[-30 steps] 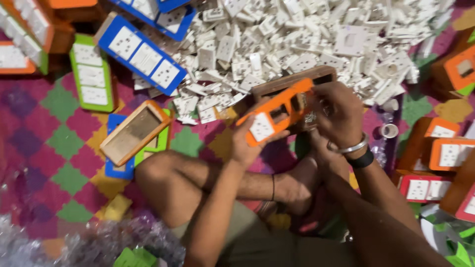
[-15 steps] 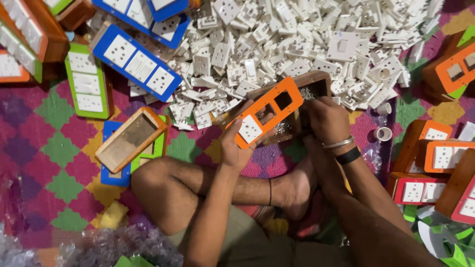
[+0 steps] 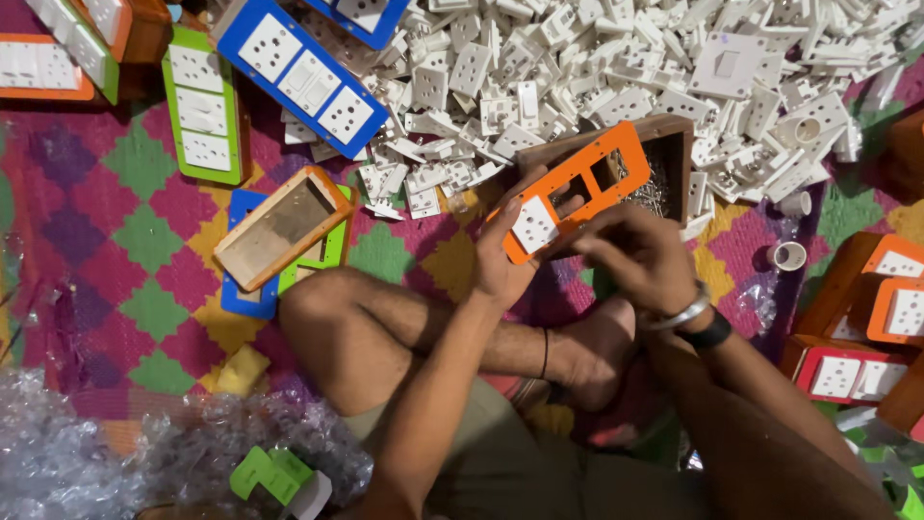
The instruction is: The person sits on the floor and assembles electrical switch plates by inserting white switch modules into orange plastic frames. They secure the modules using small metal screws taken from a nearby wooden box, repeating the process for multiple units.
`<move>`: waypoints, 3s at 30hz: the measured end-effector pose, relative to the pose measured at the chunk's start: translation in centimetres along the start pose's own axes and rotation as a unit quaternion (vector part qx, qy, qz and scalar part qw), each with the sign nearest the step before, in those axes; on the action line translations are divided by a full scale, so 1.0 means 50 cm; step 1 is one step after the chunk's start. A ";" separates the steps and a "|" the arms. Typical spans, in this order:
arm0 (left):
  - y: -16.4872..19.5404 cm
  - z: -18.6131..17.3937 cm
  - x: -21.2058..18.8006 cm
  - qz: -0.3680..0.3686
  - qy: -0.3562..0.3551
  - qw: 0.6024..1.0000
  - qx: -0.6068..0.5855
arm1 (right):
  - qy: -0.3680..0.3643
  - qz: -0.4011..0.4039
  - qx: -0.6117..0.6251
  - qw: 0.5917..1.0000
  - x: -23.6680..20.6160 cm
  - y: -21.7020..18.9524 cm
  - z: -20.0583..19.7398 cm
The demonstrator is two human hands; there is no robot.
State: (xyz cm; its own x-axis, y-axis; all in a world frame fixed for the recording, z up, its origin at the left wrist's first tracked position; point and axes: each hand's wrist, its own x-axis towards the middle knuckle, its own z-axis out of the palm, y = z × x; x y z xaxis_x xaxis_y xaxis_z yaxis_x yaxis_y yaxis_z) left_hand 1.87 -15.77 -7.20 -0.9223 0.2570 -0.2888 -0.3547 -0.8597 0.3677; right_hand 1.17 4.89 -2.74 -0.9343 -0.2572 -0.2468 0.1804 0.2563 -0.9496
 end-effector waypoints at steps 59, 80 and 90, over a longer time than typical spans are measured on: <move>-0.019 -0.003 -0.001 0.010 0.003 1.000 0.007 | 0.068 0.015 0.123 0.990 0.019 -0.007 -0.022; -0.022 0.023 -0.020 0.017 -0.033 0.965 0.259 | 0.038 0.071 0.083 0.993 0.047 -0.040 0.044; -0.062 0.005 -0.007 0.055 -0.012 0.982 0.183 | 0.100 0.013 0.061 0.993 0.038 -0.031 0.052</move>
State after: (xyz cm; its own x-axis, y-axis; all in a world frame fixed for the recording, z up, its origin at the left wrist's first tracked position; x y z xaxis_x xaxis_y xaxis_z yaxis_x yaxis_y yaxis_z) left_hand 3.24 -13.10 -8.04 -0.9598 0.1850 -0.2111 -0.2803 -0.6683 0.6891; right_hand -0.08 1.59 -2.24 -0.9689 -0.0589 -0.2405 0.2303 0.1432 -0.9625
